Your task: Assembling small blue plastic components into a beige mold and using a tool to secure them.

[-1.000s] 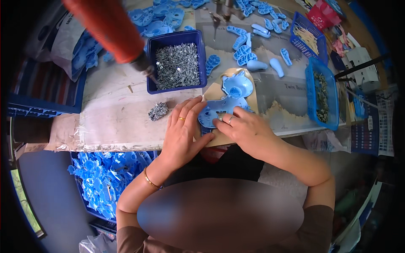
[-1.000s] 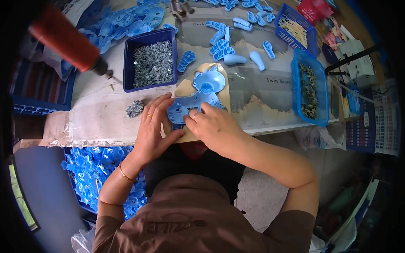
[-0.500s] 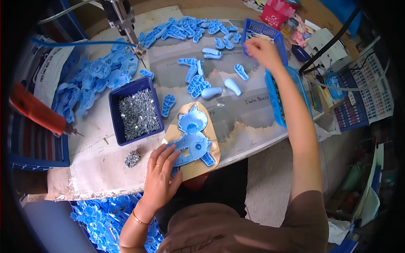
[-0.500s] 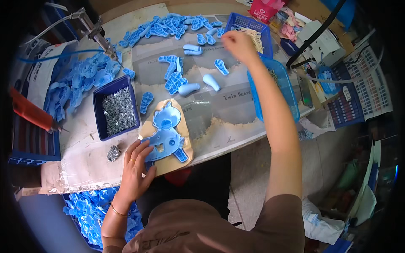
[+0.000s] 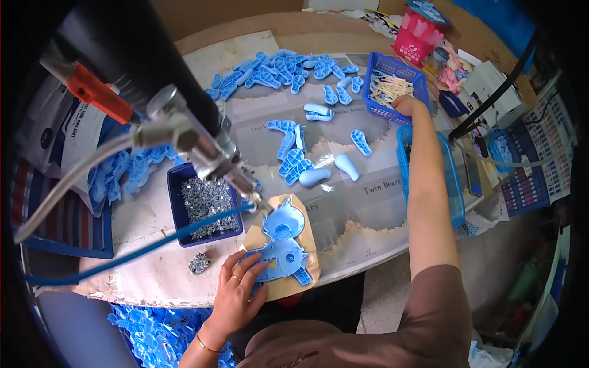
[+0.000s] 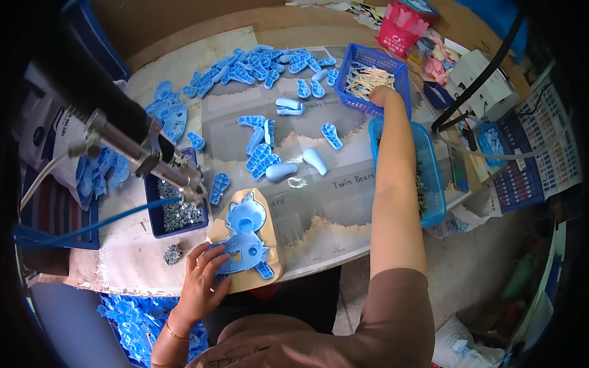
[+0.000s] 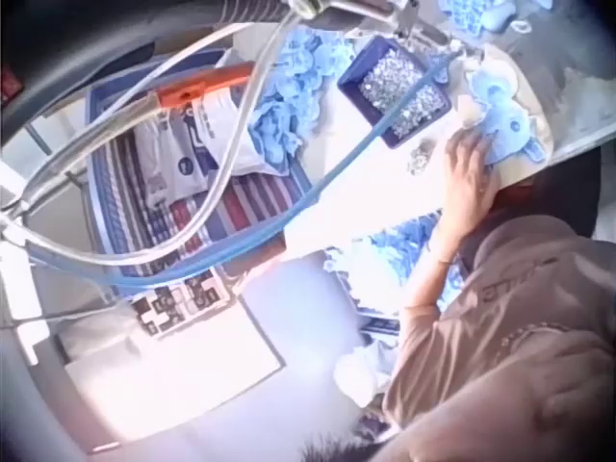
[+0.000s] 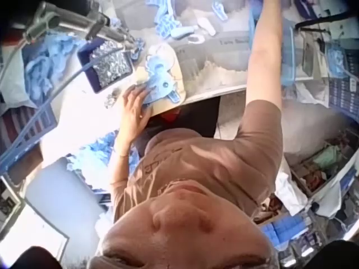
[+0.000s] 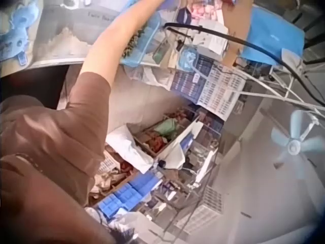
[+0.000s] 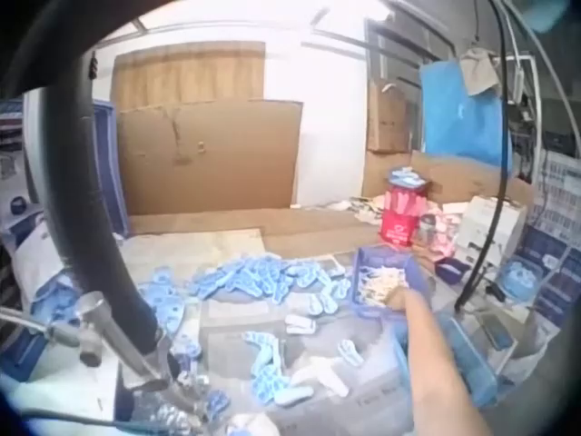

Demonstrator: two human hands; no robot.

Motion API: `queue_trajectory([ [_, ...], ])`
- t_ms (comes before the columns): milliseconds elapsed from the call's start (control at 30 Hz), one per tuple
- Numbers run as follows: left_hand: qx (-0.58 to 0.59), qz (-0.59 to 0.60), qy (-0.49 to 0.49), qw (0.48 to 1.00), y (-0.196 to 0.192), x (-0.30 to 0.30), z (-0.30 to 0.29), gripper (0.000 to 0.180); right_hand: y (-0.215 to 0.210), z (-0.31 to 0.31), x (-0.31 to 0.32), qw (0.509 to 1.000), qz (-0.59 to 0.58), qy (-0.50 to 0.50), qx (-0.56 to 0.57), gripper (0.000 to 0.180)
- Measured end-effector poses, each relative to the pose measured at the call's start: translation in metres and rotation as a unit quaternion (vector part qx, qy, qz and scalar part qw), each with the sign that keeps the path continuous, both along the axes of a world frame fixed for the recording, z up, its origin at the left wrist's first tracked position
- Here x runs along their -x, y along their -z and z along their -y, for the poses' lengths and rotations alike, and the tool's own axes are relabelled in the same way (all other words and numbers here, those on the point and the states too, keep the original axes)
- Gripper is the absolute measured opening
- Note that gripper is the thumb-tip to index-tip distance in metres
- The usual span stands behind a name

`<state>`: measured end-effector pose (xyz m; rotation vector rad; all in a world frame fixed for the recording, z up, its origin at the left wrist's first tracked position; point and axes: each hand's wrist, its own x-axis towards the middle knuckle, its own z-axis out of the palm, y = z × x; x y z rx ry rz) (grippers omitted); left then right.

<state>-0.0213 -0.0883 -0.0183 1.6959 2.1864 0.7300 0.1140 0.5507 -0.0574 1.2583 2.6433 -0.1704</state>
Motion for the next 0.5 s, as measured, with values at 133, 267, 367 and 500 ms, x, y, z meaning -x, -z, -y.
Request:
queue_trajectory([
  [133, -0.002, -0.001, -0.004, 1.0, -0.004, 0.0, -0.002, 0.049, -0.002, 0.009, 0.003, 0.988, -0.135, 0.069, 0.041, 0.026],
  [267, 0.002, -0.018, 0.013, 1.0, -0.006, 0.003, -0.002, 0.047, -0.005, -0.004, -0.019, 0.961, -0.259, 0.059, 0.078, 0.02],
  [367, 0.005, -0.024, 0.017, 1.0, -0.006, 0.004, -0.002, 0.045, -0.006, 0.0, -0.03, 0.922, -0.359, 0.039, 0.139, 0.023],
  [500, 0.004, -0.025, 0.009, 1.0, -0.005, 0.003, 0.001, 0.044, -0.032, 0.035, -0.024, 0.913, -0.385, 0.04, 0.13, 0.023],
])
